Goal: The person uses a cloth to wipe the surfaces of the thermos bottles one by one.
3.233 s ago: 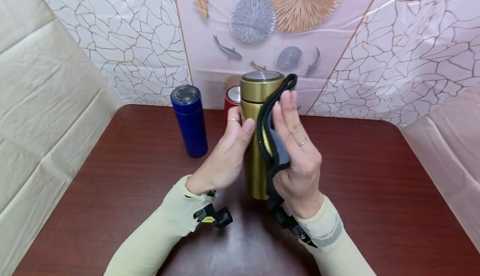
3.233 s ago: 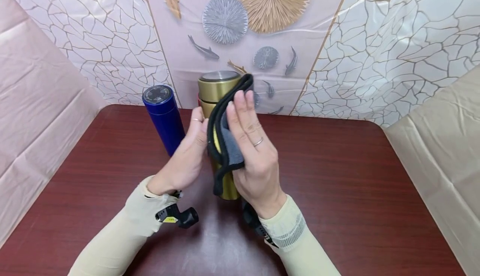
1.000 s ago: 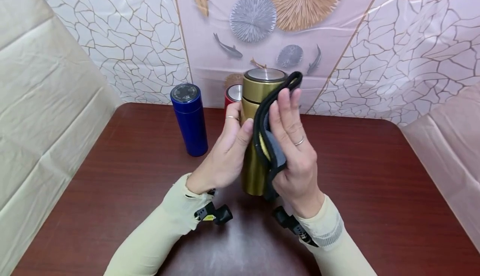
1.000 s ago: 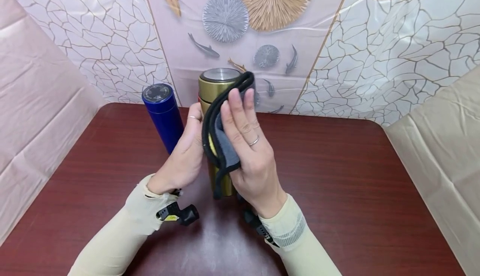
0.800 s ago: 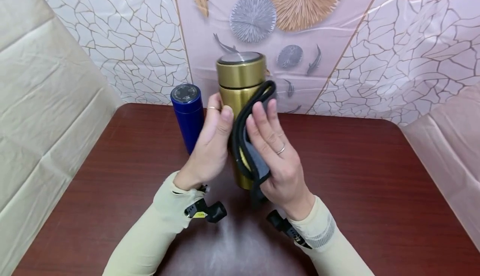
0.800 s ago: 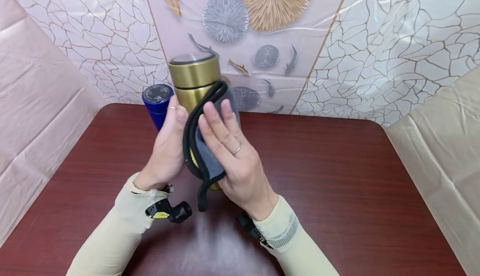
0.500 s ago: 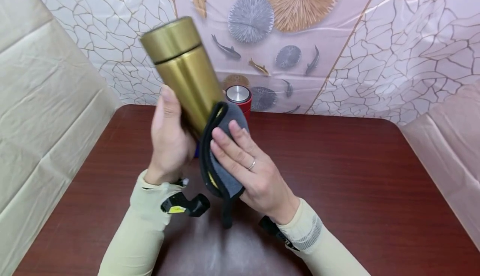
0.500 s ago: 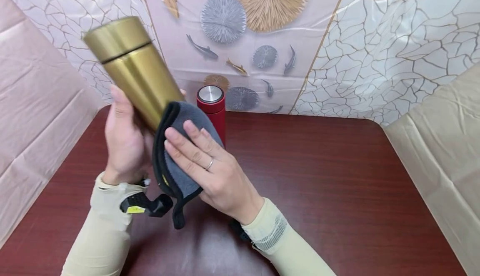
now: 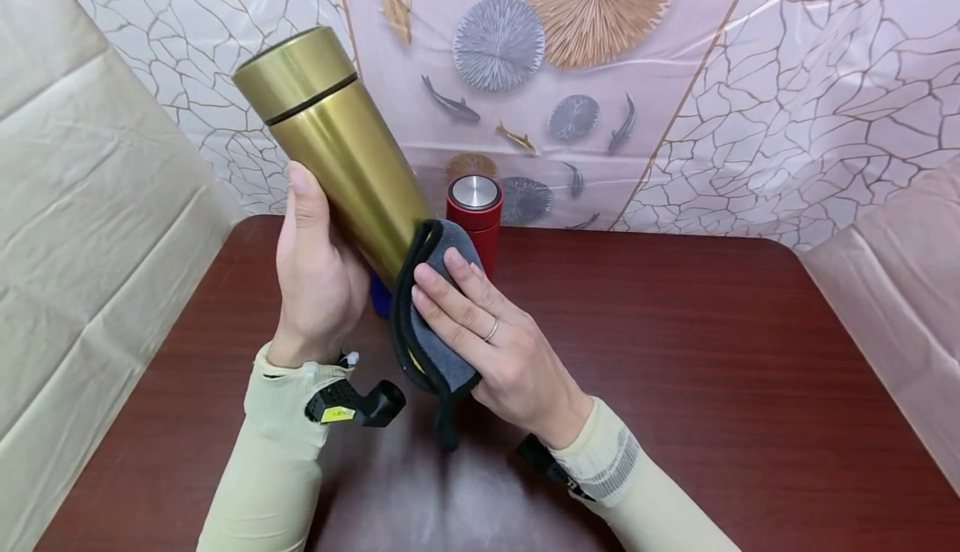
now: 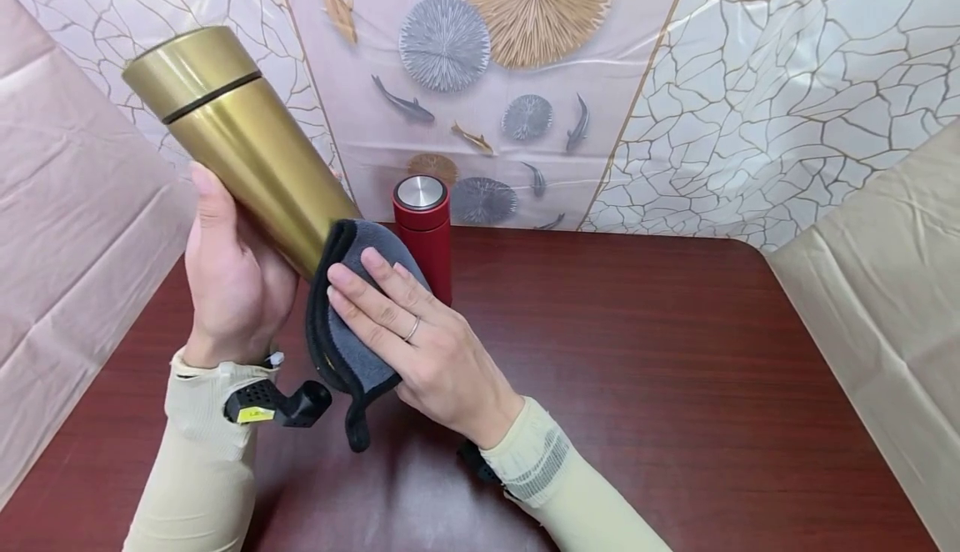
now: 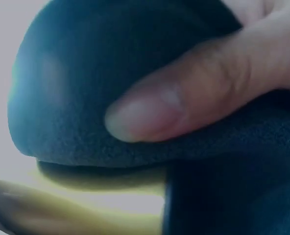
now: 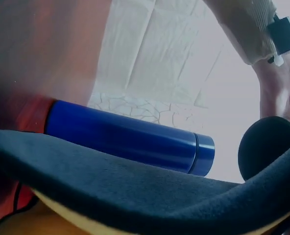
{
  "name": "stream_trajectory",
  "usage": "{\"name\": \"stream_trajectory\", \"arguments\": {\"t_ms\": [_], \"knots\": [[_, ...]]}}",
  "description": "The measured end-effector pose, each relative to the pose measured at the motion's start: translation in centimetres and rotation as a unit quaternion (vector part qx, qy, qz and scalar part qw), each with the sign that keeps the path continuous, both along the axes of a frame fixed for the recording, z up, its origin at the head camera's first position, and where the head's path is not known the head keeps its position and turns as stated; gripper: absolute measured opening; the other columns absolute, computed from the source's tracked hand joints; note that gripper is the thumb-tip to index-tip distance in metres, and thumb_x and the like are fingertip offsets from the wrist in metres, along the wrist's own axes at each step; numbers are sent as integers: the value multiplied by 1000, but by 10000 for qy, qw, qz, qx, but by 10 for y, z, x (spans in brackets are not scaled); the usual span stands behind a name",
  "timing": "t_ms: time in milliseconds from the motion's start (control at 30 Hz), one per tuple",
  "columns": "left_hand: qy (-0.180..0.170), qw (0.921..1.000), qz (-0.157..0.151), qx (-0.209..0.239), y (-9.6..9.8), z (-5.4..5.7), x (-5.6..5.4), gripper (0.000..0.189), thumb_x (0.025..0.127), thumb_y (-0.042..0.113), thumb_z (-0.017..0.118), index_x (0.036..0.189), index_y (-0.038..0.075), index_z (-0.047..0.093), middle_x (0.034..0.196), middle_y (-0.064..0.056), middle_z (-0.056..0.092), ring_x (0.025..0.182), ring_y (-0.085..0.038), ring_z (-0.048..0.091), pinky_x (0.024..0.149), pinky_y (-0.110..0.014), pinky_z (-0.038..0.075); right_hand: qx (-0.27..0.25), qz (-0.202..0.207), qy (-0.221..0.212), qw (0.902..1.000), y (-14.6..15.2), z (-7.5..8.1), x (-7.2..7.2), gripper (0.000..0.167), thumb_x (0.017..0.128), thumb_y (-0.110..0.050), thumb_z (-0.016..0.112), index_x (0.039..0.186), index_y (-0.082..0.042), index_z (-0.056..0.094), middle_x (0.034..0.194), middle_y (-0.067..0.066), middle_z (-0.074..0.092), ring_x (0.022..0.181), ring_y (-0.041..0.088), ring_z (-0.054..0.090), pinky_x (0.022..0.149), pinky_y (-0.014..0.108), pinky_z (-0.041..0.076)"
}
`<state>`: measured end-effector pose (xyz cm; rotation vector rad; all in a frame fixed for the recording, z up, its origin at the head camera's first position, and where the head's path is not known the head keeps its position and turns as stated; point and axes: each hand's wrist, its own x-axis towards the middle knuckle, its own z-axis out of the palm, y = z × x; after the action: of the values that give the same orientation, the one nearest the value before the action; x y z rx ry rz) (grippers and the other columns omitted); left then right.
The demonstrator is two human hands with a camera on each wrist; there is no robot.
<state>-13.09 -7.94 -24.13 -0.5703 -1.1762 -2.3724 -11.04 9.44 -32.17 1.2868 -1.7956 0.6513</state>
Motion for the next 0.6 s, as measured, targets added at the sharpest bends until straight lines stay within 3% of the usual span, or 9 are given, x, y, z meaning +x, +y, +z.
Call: {"name": "stream_trajectory", "arguments": {"t_ms": [133,233,367,433,533,600], "knots": [[-149,9982,-121,-571,6,-7,0,39,112,32,31,139,7,42,118,-8,57,105,-19,57,98,-31,45,-319,12,-147,9994,3,3,0,38,100,-7,62,135,8,61,153,18,50,150,37,39,118,47,41],[-381,9863,-152,-1601,12,-13,3,53,110,42,34,152,10,30,132,-8,53,116,-16,55,106,-29,42,-763,44,-220,9968,5,7,0,38,102,-10,61,135,10,60,157,14,45,150,36,38,118,46,41],[-366,9518,-411,-3019,25,-23,4,71,104,60,35,151,8,23,143,-10,44,130,-15,47,116,-31,33,-1408,-135,-259,9896,10,14,0,40,104,-13,58,138,7,57,158,10,44,151,36,37,120,47,38],[-241,9363,-733,-3425,34,-29,4,71,103,62,33,147,8,23,143,-11,41,132,-17,44,117,-35,32,-1734,-275,-304,9840,14,19,0,39,105,-14,56,139,5,57,157,9,45,151,34,36,121,49,36],[-119,9140,-1029,-3923,46,-37,5,53,110,46,29,146,8,22,145,-9,37,137,-14,37,119,-35,29,-2205,-467,-400,9735,21,25,0,39,105,-17,56,139,3,58,155,8,48,152,33,36,122,51,34],[-86,9045,-1227,-4084,53,-40,7,43,112,32,29,147,8,20,146,-8,34,138,-14,35,117,-34,30,-2482,-553,-464,9660,25,30,-1,40,103,-17,61,138,3,60,154,7,51,152,33,36,122,51,33]]}}
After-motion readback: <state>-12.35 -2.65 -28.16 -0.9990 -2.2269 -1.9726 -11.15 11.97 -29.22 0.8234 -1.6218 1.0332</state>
